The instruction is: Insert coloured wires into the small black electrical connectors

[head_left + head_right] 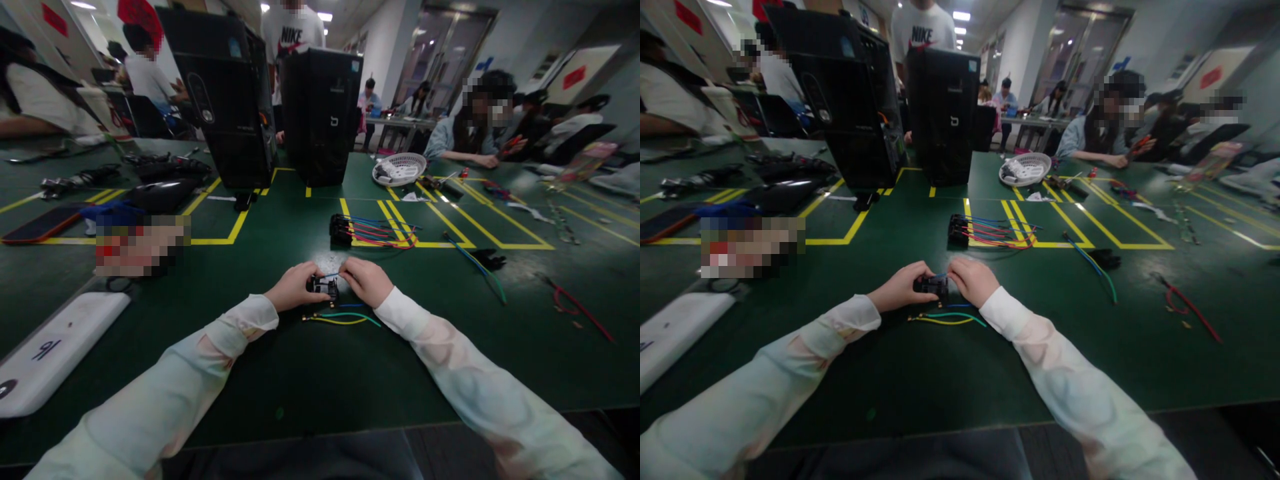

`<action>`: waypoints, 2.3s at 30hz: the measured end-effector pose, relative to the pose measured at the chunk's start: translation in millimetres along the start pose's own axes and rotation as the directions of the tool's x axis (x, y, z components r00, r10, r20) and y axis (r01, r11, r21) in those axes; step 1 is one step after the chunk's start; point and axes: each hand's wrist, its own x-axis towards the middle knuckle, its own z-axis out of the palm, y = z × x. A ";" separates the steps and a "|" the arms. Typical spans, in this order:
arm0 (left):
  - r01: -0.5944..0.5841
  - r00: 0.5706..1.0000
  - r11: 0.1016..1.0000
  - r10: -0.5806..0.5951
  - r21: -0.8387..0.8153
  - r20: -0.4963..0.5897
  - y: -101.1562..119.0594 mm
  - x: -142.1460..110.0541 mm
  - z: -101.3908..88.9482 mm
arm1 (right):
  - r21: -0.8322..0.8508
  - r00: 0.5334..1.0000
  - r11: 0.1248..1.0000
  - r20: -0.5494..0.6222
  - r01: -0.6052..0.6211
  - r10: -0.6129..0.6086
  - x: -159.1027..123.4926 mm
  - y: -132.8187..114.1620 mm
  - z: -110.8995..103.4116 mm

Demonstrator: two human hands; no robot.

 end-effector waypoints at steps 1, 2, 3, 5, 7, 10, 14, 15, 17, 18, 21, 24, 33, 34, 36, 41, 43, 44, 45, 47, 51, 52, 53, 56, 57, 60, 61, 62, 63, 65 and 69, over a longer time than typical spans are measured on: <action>-0.001 1.000 1.000 0.001 -0.004 -0.001 -0.3 -0.1 0.1 | 0.004 1.000 1.000 0.003 0.007 -0.007 0.2 0.4 0.2; -0.003 1.000 1.000 0.003 -0.010 0.000 -0.7 -0.1 0.2 | 0.010 1.000 1.000 0.024 0.015 -0.015 0.5 1.1 0.2; -0.005 1.000 1.000 0.005 -0.018 0.001 -1.0 -0.3 0.3 | 0.018 0.998 1.000 0.057 0.021 -0.022 0.9 2.1 0.1; -0.009 1.000 1.000 0.009 -0.030 0.001 -1.3 -0.5 0.3 | 0.029 0.992 0.999 0.126 0.028 -0.031 1.3 4.0 -0.3; -0.009 1.000 0.999 0.009 -0.031 0.000 -1.2 -0.5 0.2 | 0.021 0.988 1.000 0.156 0.018 -0.021 1.3 4.4 -0.5; -0.005 1.000 1.000 0.005 -0.024 -0.002 -0.6 -0.2 -0.1 | -0.001 0.995 1.000 0.096 -0.012 0.012 0.2 1.5 0.0; 0.002 1.000 1.000 -0.002 -0.017 -0.003 -0.1 -0.3 -0.8 | 0.010 1.000 1.000 -0.020 -0.017 0.017 -0.9 -2.2 1.2; 0.002 1.000 1.000 -0.002 -0.018 -0.001 -0.1 -0.4 -0.9 | 0.011 1.000 1.000 -0.020 -0.010 0.010 -0.8 -2.0 1.2; 0.003 1.000 1.000 -0.003 -0.023 0.006 -0.2 -0.8 -1.2 | 0.010 1.000 1.000 0.027 0.006 -0.006 -0.3 -0.5 1.0; 0.003 1.000 1.000 -0.003 -0.025 0.011 -0.3 -0.9 -1.2 | 0.010 0.998 1.000 0.063 0.011 -0.011 0.0 0.4 0.8; 0.005 1.000 1.000 -0.005 -0.025 0.015 -0.5 -1.0 -0.9 | -0.005 0.990 1.000 0.139 0.014 -0.013 0.8 1.8 -0.1; 0.002 1.000 1.000 -0.002 -0.021 0.003 -0.8 -0.6 -0.2 | -0.023 0.995 1.000 0.101 0.003 -0.001 0.7 -0.2 -0.4; 0.001 1.000 1.000 -0.001 -0.014 0.006 -1.7 -0.7 0.3 | -0.013 0.997 1.000 0.080 -0.007 0.008 0.1 0.5 0.3; -0.003 1.000 1.000 0.003 -0.015 0.006 -1.6 -0.9 0.3 | -0.020 0.994 1.000 0.111 -0.013 0.015 0.1 0.9 -0.1; -0.008 1.000 1.000 0.008 -0.015 0.004 -1.4 -1.0 0.2 | -0.028 0.991 0.999 0.128 -0.019 0.022 0.2 0.3 -1.3; 0.003 1.000 1.000 -0.003 -0.003 -0.001 -0.9 -0.8 0.2 | -0.014 1.000 1.000 0.014 -0.008 0.009 0.3 -3.6 -3.8; 0.008 1.000 1.000 -0.008 -0.002 0.001 -0.8 -0.7 0.2 | -0.018 1.000 1.000 0.024 -0.006 0.006 0.3 -3.0 -3.9; 0.008 1.000 1.000 -0.008 -0.003 0.004 -0.8 -0.7 0.1 | -0.022 0.999 1.000 0.047 -0.006 0.007 0.4 -2.3 -3.7; 0.008 1.000 1.000 -0.008 -0.006 0.007 -0.6 -0.7 0.0 | -0.023 0.997 1.000 0.075 -0.008 0.010 0.4 -1.4 -3.4; 0.003 1.000 1.000 -0.003 -0.009 0.013 -0.3 -0.6 -0.4 | -0.016 0.993 1.000 0.116 -0.007 0.009 0.4 -0.2 -2.7; 0.000 1.000 1.000 0.000 -0.002 0.011 0.1 -0.3 -0.4 | 0.020 0.999 1.000 0.037 0.003 -0.004 0.2 0.0 -0.6; 0.003 1.000 1.000 -0.003 0.000 0.008 0.1 -0.3 -0.2 | 0.022 1.000 1.000 0.016 0.005 -0.005 0.2 0.1 0.0; 0.006 1.000 1.000 -0.006 0.001 0.006 0.1 -0.2 0.0 | 0.020 1.000 1.000 0.010 0.004 -0.004 0.2 0.4 0.5; 0.010 1.000 1.000 -0.010 -0.003 0.005 -0.3 0.0 0.5 | -0.010 0.997 1.000 0.074 0.000 0.001 0.4 1.9 1.3; 0.006 1.000 1.000 -0.006 -0.006 0.007 -0.5 0.2 0.6 | -0.020 0.995 1.000 0.098 -0.002 0.004 0.5 2.1 1.3; -0.007 1.000 1.000 0.007 -0.007 0.002 -1.3 0.7 0.8 | -0.017 0.996 1.000 0.086 -0.004 0.005 0.6 0.2 0.6; -0.012 1.000 1.000 0.012 -0.005 -0.001 -1.5 0.9 0.8 | -0.011 0.998 1.000 0.055 -0.007 0.008 0.6 -1.0 0.5; -0.015 1.000 1.000 0.015 -0.002 -0.003 -1.6 0.9 0.8 | -0.008 1.000 1.000 0.023 -0.010 0.010 0.5 -2.2 0.4; -0.018 1.000 1.000 0.018 0.000 -0.004 -1.6 0.8 0.7 | -0.007 1.000 1.000 -0.003 -0.012 0.012 0.5 -3.1 0.5; -0.018 1.000 1.000 0.018 0.001 -0.001 -1.0 0.4 0.3 | -0.020 1.000 1.000 -0.011 -0.014 0.014 0.4 -3.3 0.9; -0.005 1.000 1.000 0.005 -0.011 0.009 0.6 -0.8 -0.9 | -0.044 0.994 0.999 0.107 -0.005 0.010 0.3 0.5 1.3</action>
